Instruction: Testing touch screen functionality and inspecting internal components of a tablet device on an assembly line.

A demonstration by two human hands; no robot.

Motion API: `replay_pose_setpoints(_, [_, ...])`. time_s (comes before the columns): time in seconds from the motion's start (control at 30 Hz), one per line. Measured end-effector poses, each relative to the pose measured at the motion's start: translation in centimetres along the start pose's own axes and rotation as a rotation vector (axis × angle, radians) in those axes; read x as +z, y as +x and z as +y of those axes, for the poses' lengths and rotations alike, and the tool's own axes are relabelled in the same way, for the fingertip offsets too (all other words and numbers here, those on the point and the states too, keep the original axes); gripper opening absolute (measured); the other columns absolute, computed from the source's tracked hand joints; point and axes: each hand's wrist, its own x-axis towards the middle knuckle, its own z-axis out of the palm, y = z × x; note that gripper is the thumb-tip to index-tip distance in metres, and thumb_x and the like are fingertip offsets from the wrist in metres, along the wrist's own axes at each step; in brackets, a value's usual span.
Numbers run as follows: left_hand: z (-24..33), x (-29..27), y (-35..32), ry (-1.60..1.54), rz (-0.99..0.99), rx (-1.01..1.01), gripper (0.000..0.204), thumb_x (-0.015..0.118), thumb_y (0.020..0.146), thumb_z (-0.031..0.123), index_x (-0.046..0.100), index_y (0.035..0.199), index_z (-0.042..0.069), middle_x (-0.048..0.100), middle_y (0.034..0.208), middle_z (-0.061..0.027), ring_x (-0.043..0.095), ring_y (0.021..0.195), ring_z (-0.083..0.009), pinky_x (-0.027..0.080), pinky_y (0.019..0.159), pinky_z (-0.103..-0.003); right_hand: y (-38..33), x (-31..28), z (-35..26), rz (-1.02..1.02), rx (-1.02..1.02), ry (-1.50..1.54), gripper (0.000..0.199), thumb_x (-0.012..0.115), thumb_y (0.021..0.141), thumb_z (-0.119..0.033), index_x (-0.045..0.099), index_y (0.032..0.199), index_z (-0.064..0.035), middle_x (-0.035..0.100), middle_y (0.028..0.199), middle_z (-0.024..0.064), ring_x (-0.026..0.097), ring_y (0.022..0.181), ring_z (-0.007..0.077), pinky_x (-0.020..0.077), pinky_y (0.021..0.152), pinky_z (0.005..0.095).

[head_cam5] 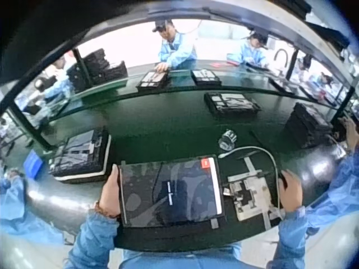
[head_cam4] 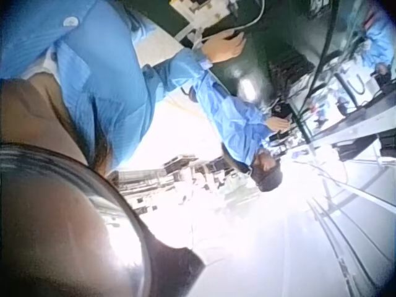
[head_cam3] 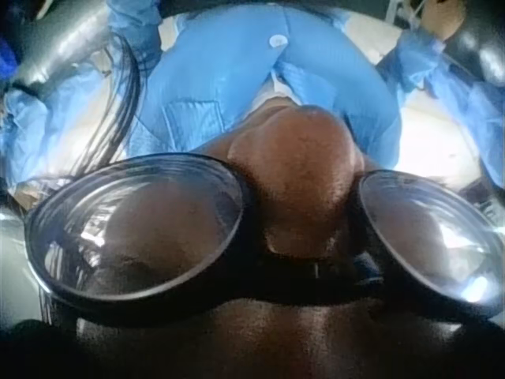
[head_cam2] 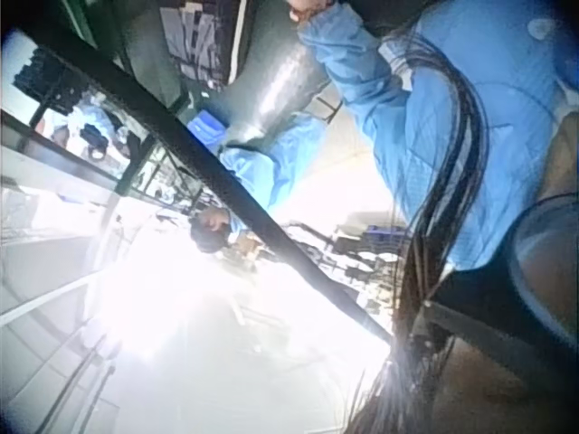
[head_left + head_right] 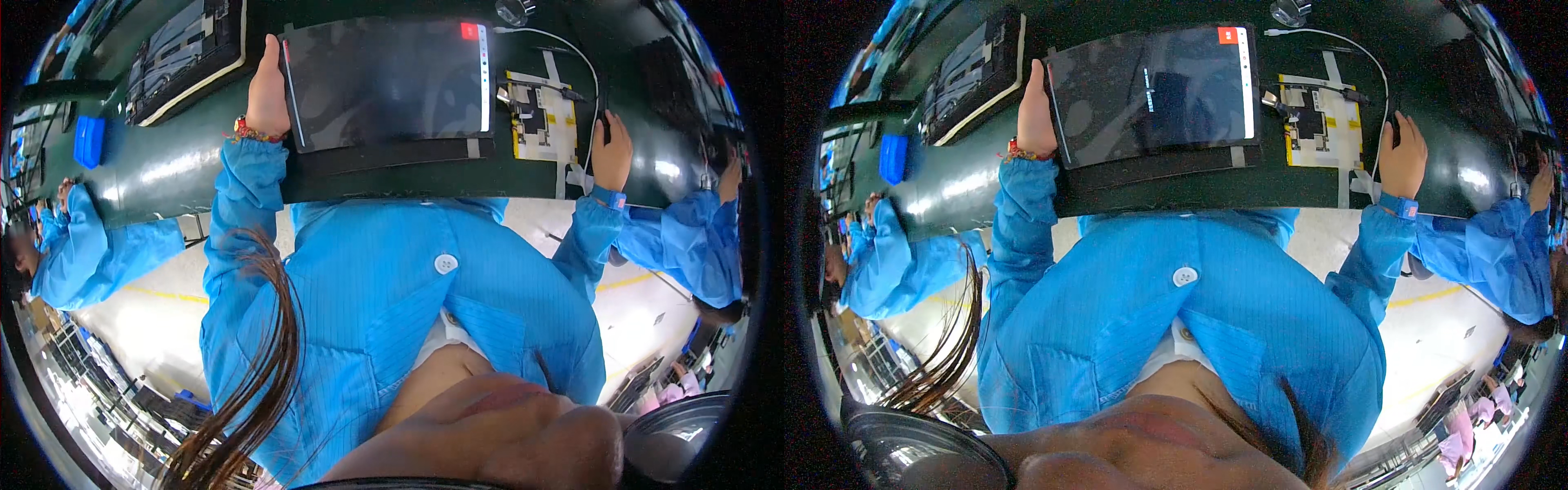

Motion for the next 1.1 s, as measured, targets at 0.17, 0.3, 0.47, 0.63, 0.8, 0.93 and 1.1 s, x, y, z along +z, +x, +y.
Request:
replay_pose_setpoints(0.17, [0.1,0.0,0.2,0.012,0.016,0.009,0.051,0.044,0.095,0.048,0.06,0.112,0.003,0.065,0.106,-0.0107,0.063,0.09,-0.0244,0.053,0.08,-0.035,1.4,-1.4,-1.6,0.073,-0.056,-0.045,0.032,0.057,0.088,-0.024,0.061,0.115,-0.0057,0.059,0.119,0.0185,0.054,0.111,0.0355,0.0411,0.096,0.0427])
replay_pose_setpoints(0.3, [0.5,1.6,-0.9,-0.011,-0.047,-0.042,0.054,0.039,0.097,0.048,0.057,0.118,0.002,0.062,0.115,-0.0138,0.059,0.101,-0.0283,0.048,0.089,-0.039,3.9,-3.8,-9.0,-0.127,-0.248,0.595,0.028,0.063,0.085,-0.017,0.063,0.112,-0.0078,0.063,0.112,0.0123,0.057,0.108,0.0291,0.0455,0.092,0.0365])
replay_pose_setpoints(0.47, [0.5,1.3,-0.9,0.031,-0.055,-0.011,0.052,0.037,0.098,0.046,0.054,0.123,0.004,0.059,0.121,-0.0107,0.057,0.104,-0.0276,0.046,0.09,-0.038,6.1,-1.8,-14.0,-0.327,-0.674,0.589,0.03,0.064,0.083,-0.022,0.061,0.11,-0.0074,0.061,0.108,0.0121,0.056,0.103,0.0278,0.0459,0.089,0.0373])
replay_pose_setpoints(0.63, [0.4,0.8,-0.7,0.049,-0.076,0.001,0.051,0.037,0.098,0.045,0.053,0.124,0.005,0.057,0.123,-0.0106,0.055,0.109,-0.0272,0.044,0.093,-0.038,6.4,-2.2,-14.9,-0.522,-0.572,0.606,0.028,0.063,0.082,-0.023,0.061,0.105,-0.0058,0.061,0.102,0.0118,0.061,0.087,0.0255,0.0502,0.076,0.0357])
replay_pose_setpoints(0.8, [0.5,0.7,-0.8,0.038,-0.051,0.012,0.052,0.037,0.099,0.044,0.051,0.127,0.003,0.055,0.127,-0.0109,0.053,0.111,-0.0279,0.041,0.096,-0.039,6.0,0.1,-14.0,-0.25,-0.445,0.731,0.032,0.068,0.079,-0.03,0.059,0.101,-0.008,0.058,0.077,0.0095,0.058,0.07,0.0203,0.0488,0.062,0.031])
replay_pose_setpoints(0.93, [0.7,0.0,-0.4,0.032,-0.13,-0.012,0.053,0.037,0.099,0.045,0.05,0.128,0.003,0.053,0.129,-0.0111,0.052,0.112,-0.0283,0.04,0.097,-0.039,6.0,1.9,-13.5,-0.255,-0.257,0.812,0.032,0.065,0.084,-0.026,0.055,0.11,-0.0114,0.055,0.072,0.0106,0.057,0.07,0.0184,0.0489,0.065,0.029])
replay_pose_setpoints(1.1, [0.5,1.3,-1.0,0.104,0.029,0.029,0.054,0.036,0.098,0.045,0.048,0.13,0.003,0.051,0.132,-0.0114,0.05,0.115,-0.029,0.038,0.099,-0.04,6.2,0.5,-13.3,-0.32,-0.352,0.914,0.02,0.061,0.088,-0.02,0.061,0.102,-0.005,0.065,0.085,0.0114,0.063,0.08,0.0218,0.05,0.072,0.0317])
